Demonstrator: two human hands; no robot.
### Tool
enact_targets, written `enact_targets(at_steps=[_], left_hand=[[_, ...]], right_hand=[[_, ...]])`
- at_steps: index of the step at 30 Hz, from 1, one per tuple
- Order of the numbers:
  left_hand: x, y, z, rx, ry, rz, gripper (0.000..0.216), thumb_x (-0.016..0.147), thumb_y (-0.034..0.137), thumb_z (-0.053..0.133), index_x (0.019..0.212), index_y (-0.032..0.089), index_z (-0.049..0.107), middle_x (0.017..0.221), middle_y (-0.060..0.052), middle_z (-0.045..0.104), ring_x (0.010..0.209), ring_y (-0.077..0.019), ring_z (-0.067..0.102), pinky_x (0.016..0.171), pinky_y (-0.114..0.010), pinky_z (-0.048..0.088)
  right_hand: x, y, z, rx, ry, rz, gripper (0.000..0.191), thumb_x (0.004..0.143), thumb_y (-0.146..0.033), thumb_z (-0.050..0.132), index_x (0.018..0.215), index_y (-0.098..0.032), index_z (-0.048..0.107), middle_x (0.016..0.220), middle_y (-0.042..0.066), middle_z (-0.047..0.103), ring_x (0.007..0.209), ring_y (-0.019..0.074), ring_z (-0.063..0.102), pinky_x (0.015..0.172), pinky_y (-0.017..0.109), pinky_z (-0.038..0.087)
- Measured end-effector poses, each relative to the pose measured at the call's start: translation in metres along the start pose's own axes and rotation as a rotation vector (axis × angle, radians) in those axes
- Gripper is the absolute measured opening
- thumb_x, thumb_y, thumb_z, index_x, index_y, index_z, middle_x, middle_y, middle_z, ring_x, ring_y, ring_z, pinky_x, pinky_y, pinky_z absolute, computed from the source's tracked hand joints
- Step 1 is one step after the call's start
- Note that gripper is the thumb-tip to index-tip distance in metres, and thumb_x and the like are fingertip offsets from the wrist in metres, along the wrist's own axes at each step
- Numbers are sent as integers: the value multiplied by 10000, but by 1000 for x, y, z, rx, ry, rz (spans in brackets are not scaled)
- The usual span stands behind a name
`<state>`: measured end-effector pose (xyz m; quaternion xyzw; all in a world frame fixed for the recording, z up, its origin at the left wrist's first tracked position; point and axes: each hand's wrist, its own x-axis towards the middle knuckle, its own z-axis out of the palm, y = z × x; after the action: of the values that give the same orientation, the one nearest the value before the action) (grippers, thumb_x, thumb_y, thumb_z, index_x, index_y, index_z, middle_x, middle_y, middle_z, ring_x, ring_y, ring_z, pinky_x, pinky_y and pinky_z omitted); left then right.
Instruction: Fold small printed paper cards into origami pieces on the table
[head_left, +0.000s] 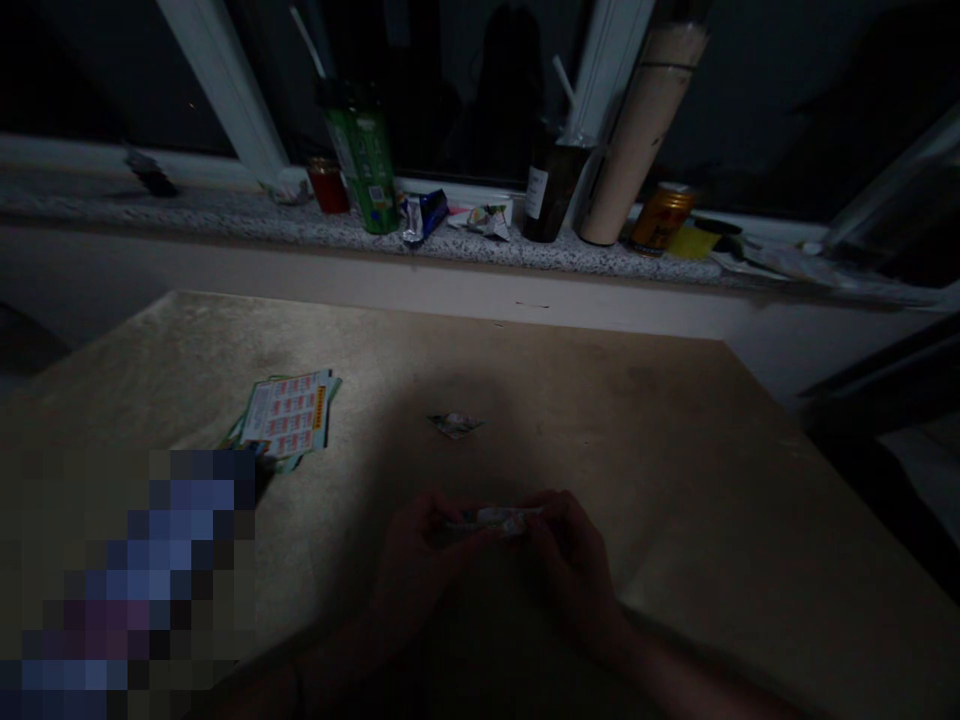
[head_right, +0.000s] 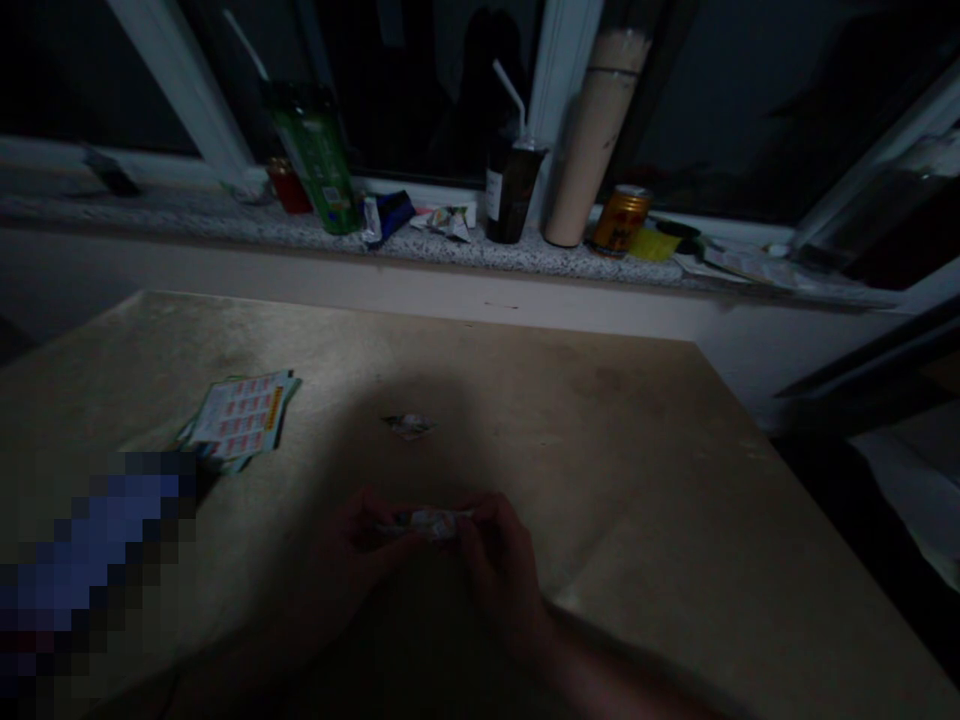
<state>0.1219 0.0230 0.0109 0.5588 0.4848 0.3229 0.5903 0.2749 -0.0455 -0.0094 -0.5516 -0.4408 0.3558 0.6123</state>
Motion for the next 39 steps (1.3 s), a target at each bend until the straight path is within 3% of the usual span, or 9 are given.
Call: enact_targets(at_steps=[4,7,12,21,24,29,34,39], left_hand=[[1,3,-1,104,86,52,267,599,293,756,718,205,534,710,29,637,691,-189,625,600,-255,480],[2,3,-3,104,77,76,262,606,287,752,776,202,571,779,26,626,717,-183,626,620,-251,488],[3,-2,-4,118,48,35,340,614,311,768,878,206,582,769,27,644,687,-187,635,600,-259,498],[3,-6,-4,137,13,35,297,642,338,756,885,218,634,871,-11,674,771,-213,655,665,-285,507],[4,-2,-5,127,-93,84,325,682,348,720,958,211,619,826,-9,664,763,-203,637,672,-271,493],[5,4,-5,196,-390,21,264,804,405,574,716,166,644,609,13,583,565,-134,522,510,-194,389],[4,1,-4,173,-455,26,328,836,399,532,616,164,593,519,39,510,485,-101,433,473,-180,314],[3,0,-6,172,-505,12,304,859,388,518,674,168,617,520,40,519,476,-96,426,470,-177,303]], right_hand=[[1,0,-1,-8,-50,82,118,824,-304,606,862,-212,542,737,-5,586,647,120,543,567,217,450],[4,1,-1,-56,-148,181,220,755,-316,680,909,-209,566,716,-9,603,632,129,555,548,221,449],[8,1,-1,-145,-305,191,190,819,-366,608,834,-179,642,731,12,636,642,132,568,563,228,433],[6,-5,-1,-165,-299,203,240,841,-392,570,784,-167,634,672,0,597,594,113,531,514,202,388],[6,-7,-2,-148,-290,203,280,845,-412,554,724,-164,605,617,-12,557,546,100,499,474,193,360],[6,-7,-2,-74,-276,200,262,838,-410,559,740,-171,599,642,-5,572,573,110,528,503,201,403],[5,-4,-2,-70,-262,174,243,811,-401,595,720,-176,607,622,-7,575,562,116,539,504,206,415],[9,-6,-5,-85,-303,128,271,814,-445,578,699,-205,633,598,-18,571,546,117,526,500,208,407]])
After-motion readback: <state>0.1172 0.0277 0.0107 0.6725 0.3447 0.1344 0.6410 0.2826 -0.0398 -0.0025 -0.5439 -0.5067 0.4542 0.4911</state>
